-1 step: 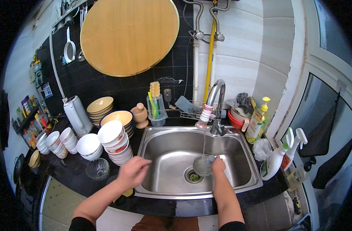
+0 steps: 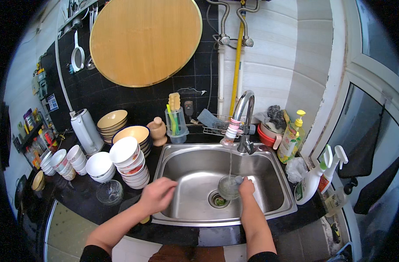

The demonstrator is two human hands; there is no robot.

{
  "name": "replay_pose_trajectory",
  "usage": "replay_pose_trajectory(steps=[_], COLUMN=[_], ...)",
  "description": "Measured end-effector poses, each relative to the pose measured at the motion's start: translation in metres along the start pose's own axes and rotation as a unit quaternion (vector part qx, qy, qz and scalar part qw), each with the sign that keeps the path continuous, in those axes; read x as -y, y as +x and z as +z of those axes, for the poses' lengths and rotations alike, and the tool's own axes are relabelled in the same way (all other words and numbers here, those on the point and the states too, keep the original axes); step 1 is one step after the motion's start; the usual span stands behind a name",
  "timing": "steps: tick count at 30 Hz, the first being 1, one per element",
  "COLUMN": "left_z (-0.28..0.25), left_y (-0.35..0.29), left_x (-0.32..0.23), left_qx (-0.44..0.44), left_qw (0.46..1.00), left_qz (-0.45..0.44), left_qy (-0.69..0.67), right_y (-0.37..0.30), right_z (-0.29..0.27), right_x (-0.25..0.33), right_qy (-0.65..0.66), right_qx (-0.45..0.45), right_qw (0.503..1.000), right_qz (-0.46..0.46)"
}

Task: The person washes several clear glass bowls in a kitchen sink using a steel wool scrubber and running water. They scrub the interior and exterior of each bowl, rinse it thoroughly, and place it on the counter to the left of the sink. The process is repeated for multiple bowls.

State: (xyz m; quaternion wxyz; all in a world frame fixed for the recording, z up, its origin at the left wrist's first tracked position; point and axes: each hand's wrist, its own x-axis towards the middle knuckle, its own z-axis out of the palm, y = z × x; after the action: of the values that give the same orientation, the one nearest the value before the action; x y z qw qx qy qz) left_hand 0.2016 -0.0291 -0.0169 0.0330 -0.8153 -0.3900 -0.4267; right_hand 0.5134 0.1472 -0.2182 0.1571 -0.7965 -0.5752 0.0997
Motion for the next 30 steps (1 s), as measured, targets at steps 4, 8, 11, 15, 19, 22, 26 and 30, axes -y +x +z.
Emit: replay_pose_trajectory(steps=[4,8,11,15,19,22,26,30], left_z=[0.102,0.202,0.24,0.28,0.305,0.306,0.302,0.318], left_y=[0.013,0.006,0.013,-0.006,-0.026,-0.042,-0.039,-0.047], left_x=[0.029,0.07,0.07,0.076,0.078,0.083,0.093,0.096], left_qx=[0.114,0.242,0.342,0.261,0.07,0.035,0.121,0.129], left_qw=[0.956,0.882,0.757,0.717,0.689,0.698,0.758,0.781], left_qz=[-0.217,-0.385,-0.538,-0.605,-0.652,-0.635,-0.552,-0.526], left_qy=[-0.164,-0.122,-0.144,-0.226,-0.309,-0.328,-0.326,-0.31], right_y=[-0.006,0.005,0.002,-0.019,-0.027,-0.034,-0.037,-0.04], right_z=[0.003,0.016,0.01,-0.015,-0.016,-0.012,-0.015,-0.013], right_x=[0.012,0.015,0.016,0.033,0.041,0.046,0.054,0.06], right_qy=[0.041,0.035,0.011,-0.02,-0.085,-0.091,-0.056,-0.07], right_qx=[-0.074,-0.042,0.055,0.158,0.136,0.105,0.125,0.102], right_qw=[0.975,0.938,0.941,0.935,0.917,0.908,0.936,0.938], right_qz=[-0.203,-0.341,-0.333,-0.318,-0.366,-0.395,-0.323,-0.325])
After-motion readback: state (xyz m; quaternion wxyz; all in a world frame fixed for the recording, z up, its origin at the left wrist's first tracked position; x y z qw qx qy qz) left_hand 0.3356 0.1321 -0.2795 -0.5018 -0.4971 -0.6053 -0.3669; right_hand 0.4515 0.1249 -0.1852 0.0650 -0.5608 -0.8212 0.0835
